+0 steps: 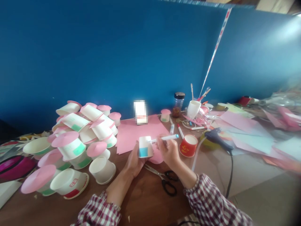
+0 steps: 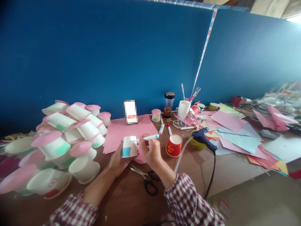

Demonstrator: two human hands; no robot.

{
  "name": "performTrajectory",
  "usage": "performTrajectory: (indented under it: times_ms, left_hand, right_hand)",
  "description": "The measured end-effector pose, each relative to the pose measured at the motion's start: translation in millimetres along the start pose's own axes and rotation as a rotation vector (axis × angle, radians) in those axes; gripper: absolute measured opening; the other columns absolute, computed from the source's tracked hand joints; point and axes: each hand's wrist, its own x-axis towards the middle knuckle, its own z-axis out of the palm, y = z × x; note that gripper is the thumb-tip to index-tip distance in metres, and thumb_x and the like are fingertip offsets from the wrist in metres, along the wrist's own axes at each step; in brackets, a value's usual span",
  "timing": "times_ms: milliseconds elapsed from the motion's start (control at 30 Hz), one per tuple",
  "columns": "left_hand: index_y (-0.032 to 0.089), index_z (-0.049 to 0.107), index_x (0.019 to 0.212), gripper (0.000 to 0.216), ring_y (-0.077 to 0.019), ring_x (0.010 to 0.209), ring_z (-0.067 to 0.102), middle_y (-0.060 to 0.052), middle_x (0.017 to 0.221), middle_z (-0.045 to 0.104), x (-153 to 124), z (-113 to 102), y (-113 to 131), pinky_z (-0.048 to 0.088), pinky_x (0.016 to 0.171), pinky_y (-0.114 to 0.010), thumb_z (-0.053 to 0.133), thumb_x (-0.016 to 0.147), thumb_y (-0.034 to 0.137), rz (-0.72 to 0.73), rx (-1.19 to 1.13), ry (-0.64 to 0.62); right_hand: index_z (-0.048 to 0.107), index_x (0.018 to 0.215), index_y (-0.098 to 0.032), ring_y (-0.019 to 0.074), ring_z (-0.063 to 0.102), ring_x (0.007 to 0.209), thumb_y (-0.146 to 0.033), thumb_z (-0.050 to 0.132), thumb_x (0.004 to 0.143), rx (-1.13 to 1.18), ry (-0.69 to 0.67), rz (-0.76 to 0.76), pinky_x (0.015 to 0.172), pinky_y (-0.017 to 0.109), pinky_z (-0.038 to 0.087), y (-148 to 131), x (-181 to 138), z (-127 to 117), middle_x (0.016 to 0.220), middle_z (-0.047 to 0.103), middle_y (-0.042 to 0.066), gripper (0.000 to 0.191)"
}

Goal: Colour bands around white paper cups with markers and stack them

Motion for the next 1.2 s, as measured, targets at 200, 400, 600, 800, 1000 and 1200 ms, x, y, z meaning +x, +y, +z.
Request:
performTrajectory:
  times_ms: [200, 400, 600, 800, 1000, 1200]
  left_hand:
    - [0.006, 0.061, 0.106, 0.045, -0.0233, 0.080, 0.064, -0.015, 0.093, 0.068, -0.8, 1.1, -0.1, 0.053, 0.078, -0.042, 0.048, 0.086, 0.044, -0.003, -0.007, -0.014]
    - [0.006, 0.063, 0.102, 0.042, -0.0222, 0.079, 0.063, -0.014, 0.092, 0.068, -2.5, 2.7, 0.3, 0.053, 0.076, -0.039, 0.050, 0.085, 0.043, -0.003, -0.001, -0.018]
    - [0.007, 0.063, 0.100, 0.041, -0.0208, 0.077, 0.063, -0.012, 0.088, 0.068, -1.8, 3.5, 0.6, 0.053, 0.073, -0.036, 0.050, 0.085, 0.043, -0.007, 0.001, -0.009]
    - [0.008, 0.063, 0.101, 0.041, -0.0215, 0.079, 0.063, -0.012, 0.090, 0.068, -1.2, 0.8, -1.3, 0.053, 0.076, -0.039, 0.052, 0.084, 0.044, 0.006, -0.001, -0.019]
    - [0.007, 0.063, 0.100, 0.041, -0.0219, 0.079, 0.064, -0.013, 0.091, 0.068, -0.1, 0.5, -1.2, 0.054, 0.076, -0.039, 0.050, 0.085, 0.043, 0.011, -0.012, 0.010]
    - [0.007, 0.062, 0.099, 0.041, -0.0224, 0.078, 0.064, -0.013, 0.088, 0.068, 0.6, 0.8, -1.1, 0.054, 0.075, -0.040, 0.049, 0.086, 0.043, 0.016, -0.013, 0.026]
  right_hand:
    - [0.060, 0.082, -0.016, 0.0132, 0.061, 0.052, -0.028, 0.050, 0.089, 0.081, 0.023, 0.039, 0.052, 0.021, 0.050, 2.9, -1.5, 0.9, 0.061, 0.064, 0.001, 0.017]
    - [0.060, 0.083, -0.015, 0.0131, 0.063, 0.052, -0.027, 0.050, 0.088, 0.079, 0.006, 0.038, 0.052, 0.020, 0.050, -0.8, -2.1, 1.8, 0.060, 0.064, 0.001, 0.016]
    - [0.060, 0.083, -0.016, 0.0133, 0.062, 0.052, -0.027, 0.050, 0.088, 0.063, -0.001, 0.026, 0.051, 0.020, 0.050, -1.2, -1.6, 1.4, 0.060, 0.064, 0.001, 0.016]
    - [0.060, 0.079, -0.016, 0.0131, 0.061, 0.053, -0.025, 0.049, 0.088, 0.005, -0.020, -0.007, 0.053, 0.021, 0.049, 0.3, -1.0, 0.3, 0.061, 0.063, 0.001, 0.017]
    - [0.060, 0.078, -0.016, 0.0120, 0.061, 0.052, -0.024, 0.049, 0.088, 0.019, -0.034, -0.024, 0.051, 0.019, 0.048, -0.3, -1.1, 0.5, 0.060, 0.063, 0.001, 0.017]
    - [0.061, 0.079, -0.016, 0.0118, 0.060, 0.051, -0.026, 0.048, 0.089, 0.003, -0.051, -0.017, 0.050, 0.019, 0.047, -1.0, -1.1, 0.0, 0.059, 0.064, 0.001, 0.019]
